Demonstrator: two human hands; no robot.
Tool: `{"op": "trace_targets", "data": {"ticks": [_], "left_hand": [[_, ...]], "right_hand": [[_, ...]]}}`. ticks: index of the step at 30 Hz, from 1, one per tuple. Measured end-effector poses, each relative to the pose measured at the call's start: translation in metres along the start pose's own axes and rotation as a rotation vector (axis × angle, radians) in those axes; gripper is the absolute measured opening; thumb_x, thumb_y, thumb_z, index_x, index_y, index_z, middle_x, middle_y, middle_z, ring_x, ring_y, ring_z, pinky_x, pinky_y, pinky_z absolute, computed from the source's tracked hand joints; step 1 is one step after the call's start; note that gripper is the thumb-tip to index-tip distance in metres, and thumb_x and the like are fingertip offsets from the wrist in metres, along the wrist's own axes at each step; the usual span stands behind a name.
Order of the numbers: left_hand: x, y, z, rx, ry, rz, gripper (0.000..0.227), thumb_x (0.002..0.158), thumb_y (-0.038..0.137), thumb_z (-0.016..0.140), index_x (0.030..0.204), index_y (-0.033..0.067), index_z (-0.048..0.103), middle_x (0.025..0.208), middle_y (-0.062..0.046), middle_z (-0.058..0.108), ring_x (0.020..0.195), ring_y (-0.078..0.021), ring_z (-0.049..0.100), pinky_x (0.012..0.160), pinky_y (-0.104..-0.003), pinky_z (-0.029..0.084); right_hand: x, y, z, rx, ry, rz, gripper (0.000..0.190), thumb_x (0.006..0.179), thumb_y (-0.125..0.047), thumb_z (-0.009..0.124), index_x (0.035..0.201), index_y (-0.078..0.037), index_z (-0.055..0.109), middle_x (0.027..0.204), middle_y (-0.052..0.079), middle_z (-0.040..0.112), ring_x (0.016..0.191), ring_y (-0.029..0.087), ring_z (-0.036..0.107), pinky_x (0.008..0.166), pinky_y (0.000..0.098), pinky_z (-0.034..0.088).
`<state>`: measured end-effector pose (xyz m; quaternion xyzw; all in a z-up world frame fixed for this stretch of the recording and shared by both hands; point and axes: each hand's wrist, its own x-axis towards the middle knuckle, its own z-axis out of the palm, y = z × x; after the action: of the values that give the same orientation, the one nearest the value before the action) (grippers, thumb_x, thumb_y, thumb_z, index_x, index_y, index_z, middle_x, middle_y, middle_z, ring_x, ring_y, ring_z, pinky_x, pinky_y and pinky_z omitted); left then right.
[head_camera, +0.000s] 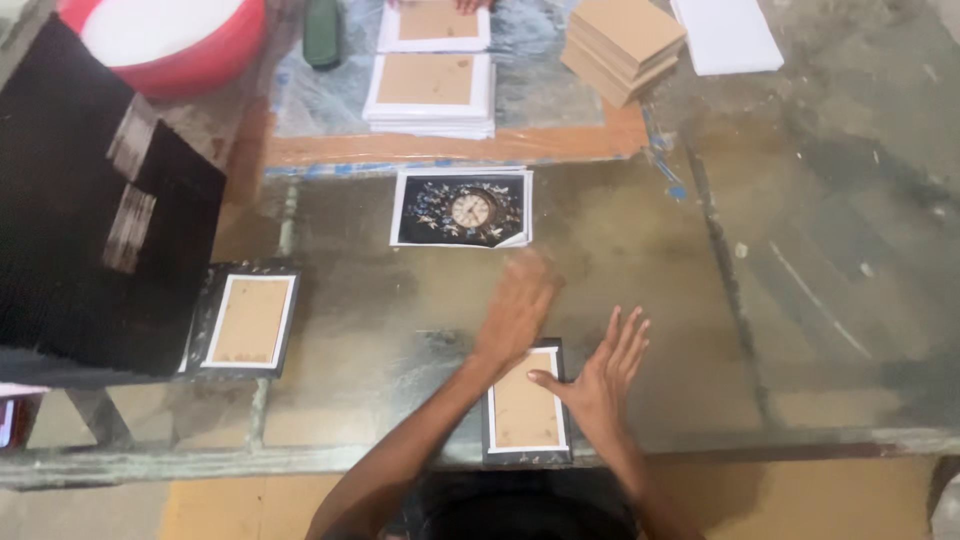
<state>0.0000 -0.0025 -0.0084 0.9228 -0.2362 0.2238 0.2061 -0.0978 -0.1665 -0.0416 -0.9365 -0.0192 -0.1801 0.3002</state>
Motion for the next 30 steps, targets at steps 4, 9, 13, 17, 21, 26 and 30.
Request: {"op": "trace_targets", "data": {"ticks": [4, 9, 13, 17, 21, 26, 30], "left_hand": [[-0.028, 0.006, -0.004, -0.534, -0.049, -0.009, 0.041, 0.084, -0.004, 0.058, 0.124, 0.0050, 0.063, 0.133, -0.021, 0.064, 0.135, -0.0404, 0.050, 0.111, -0.052, 0.043], [-0.034, 0.001, -0.025, -0.853, 0.001, -0.624, 0.032, 0.097, 0.012, 0.058, 0.127, 0.0044, 0.058, 0.095, -0.022, 0.070, 0.094, -0.0413, 0.067, 0.080, -0.053, 0.051], [-0.047, 0.013, -0.048, -0.190, -0.411, -0.418, 0.043, 0.089, 0.031, 0.069, 0.119, 0.0015, 0.061, 0.094, -0.023, 0.072, 0.091, -0.0420, 0.070, 0.081, -0.052, 0.053], [-0.044, 0.010, -0.065, -0.432, -0.690, -0.225, 0.044, 0.100, 0.048, 0.070, 0.105, 0.0038, 0.074, 0.096, -0.023, 0.073, 0.095, -0.0417, 0.070, 0.084, -0.051, 0.053], [-0.038, -0.004, -0.138, -0.603, -0.383, -0.083, 0.029, 0.095, 0.026, 0.064, 0.115, 0.0067, 0.074, 0.101, -0.020, 0.072, 0.090, -0.0404, 0.071, 0.077, -0.048, 0.054], [-0.070, -0.021, -0.248, -0.475, 0.629, -0.281, 0.019, 0.103, 0.013, 0.067, 0.120, 0.0037, 0.067, 0.103, -0.011, 0.071, 0.090, -0.0261, 0.072, 0.081, -0.037, 0.058], [-0.117, -0.039, -0.293, -0.785, 1.093, -0.352, 0.022, 0.106, 0.018, 0.066, 0.123, 0.0045, 0.062, 0.096, -0.006, 0.066, 0.083, -0.0189, 0.068, 0.078, -0.036, 0.060]], "right_hand": [[-0.002, 0.002, -0.001, -0.032, -0.050, -0.017, 0.150, 0.058, -0.080, 0.076, 0.162, 0.004, 0.008, 0.167, 0.036, 0.005, 0.155, 0.055, 0.003, 0.121, 0.0690, 0.006], [-0.009, 0.007, -0.003, -0.048, -0.101, -0.014, 0.134, 0.079, -0.073, 0.075, 0.172, -0.001, 0.011, 0.180, 0.029, 0.008, 0.168, 0.051, 0.004, 0.133, 0.0668, 0.006], [-0.032, -0.015, -0.023, 0.058, -0.307, -0.143, 0.159, 0.043, -0.076, 0.084, 0.158, 0.003, 0.008, 0.165, 0.034, 0.004, 0.153, 0.053, 0.002, 0.119, 0.0677, 0.001], [-0.040, -0.032, -0.035, 0.005, -0.402, -0.165, 0.160, 0.038, -0.069, 0.091, 0.156, 0.000, 0.009, 0.162, 0.033, 0.002, 0.151, 0.051, 0.000, 0.118, 0.0662, 0.002], [-0.059, -0.028, -0.026, 0.486, -0.055, -0.055, 0.139, 0.073, -0.055, 0.091, 0.165, 0.000, 0.001, 0.174, 0.029, 0.002, 0.163, 0.044, 0.015, 0.131, 0.0583, 0.018], [-0.066, 0.008, -0.037, 0.028, 0.001, -0.056, 0.119, 0.091, -0.031, 0.091, 0.170, -0.004, 0.008, 0.177, 0.023, 0.010, 0.166, 0.045, 0.013, 0.135, 0.0591, 0.019], [-0.066, 0.008, -0.034, -0.040, 0.001, -0.095, 0.105, 0.094, -0.029, 0.089, 0.170, -0.005, 0.019, 0.178, 0.023, 0.015, 0.163, 0.044, 0.014, 0.136, 0.0608, 0.020]]}}
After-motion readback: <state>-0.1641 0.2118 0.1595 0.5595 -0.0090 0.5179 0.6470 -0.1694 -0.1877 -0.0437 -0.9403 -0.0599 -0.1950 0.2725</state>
